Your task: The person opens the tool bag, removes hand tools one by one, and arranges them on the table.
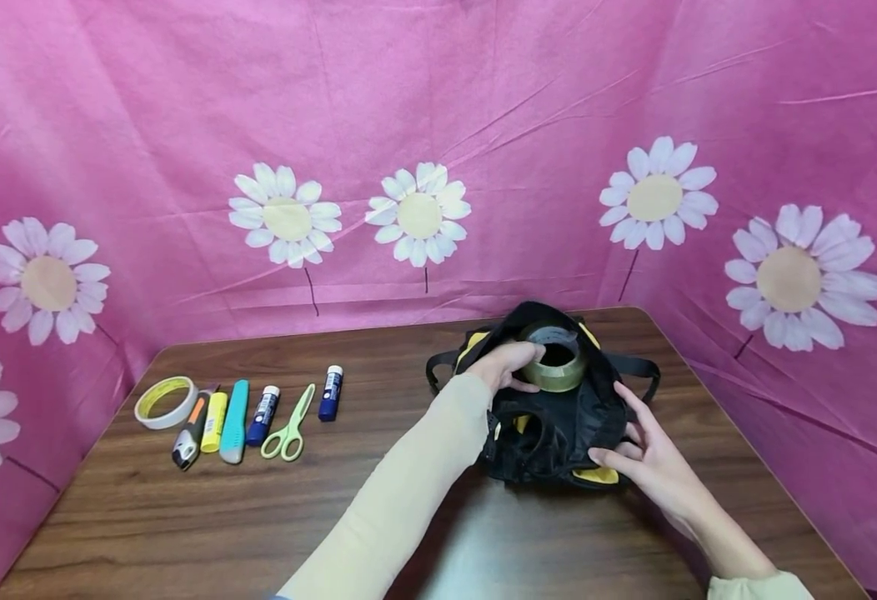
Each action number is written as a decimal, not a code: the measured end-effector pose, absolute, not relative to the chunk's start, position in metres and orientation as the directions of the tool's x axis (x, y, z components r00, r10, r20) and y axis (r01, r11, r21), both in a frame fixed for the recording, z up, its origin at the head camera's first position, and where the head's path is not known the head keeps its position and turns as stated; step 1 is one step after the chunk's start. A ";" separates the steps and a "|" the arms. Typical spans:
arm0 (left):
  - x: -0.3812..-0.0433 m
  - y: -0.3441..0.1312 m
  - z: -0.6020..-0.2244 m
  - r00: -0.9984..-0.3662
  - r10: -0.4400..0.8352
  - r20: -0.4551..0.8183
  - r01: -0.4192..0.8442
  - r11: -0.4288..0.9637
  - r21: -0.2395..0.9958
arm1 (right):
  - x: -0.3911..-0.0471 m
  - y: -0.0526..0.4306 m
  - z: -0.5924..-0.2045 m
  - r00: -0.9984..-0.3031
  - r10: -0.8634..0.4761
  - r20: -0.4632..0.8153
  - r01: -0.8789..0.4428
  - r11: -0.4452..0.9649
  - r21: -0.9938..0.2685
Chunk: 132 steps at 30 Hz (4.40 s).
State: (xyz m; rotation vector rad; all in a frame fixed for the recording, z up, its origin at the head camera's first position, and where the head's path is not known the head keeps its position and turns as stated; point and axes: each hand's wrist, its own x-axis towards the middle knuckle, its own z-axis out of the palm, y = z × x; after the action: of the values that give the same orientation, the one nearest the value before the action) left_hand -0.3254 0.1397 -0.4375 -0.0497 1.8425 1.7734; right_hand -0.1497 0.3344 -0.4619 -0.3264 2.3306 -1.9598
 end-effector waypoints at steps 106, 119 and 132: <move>-0.313 -0.158 -0.412 -0.878 0.243 -0.411 -0.324 0.331 0.886 | -0.152 0.341 -0.463 -0.978 -0.207 -0.023 -0.030 0.247 -0.969; -0.311 -0.168 -0.412 -0.885 0.184 -0.427 -0.401 0.163 0.902 | -0.152 0.344 -0.464 -0.978 -0.205 -0.045 -0.011 0.268 -0.963; -0.309 -0.179 -0.409 -0.885 0.187 -0.425 -0.399 0.164 0.902 | -0.163 0.336 -0.452 -0.975 -0.220 -0.030 -0.053 0.360 -0.931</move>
State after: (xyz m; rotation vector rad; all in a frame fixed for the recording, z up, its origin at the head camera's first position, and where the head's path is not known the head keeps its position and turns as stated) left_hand -0.3091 -0.1791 -0.4090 -0.2000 2.0053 1.7687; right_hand -0.1631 0.3355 -0.4523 -0.2492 2.4644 -1.6788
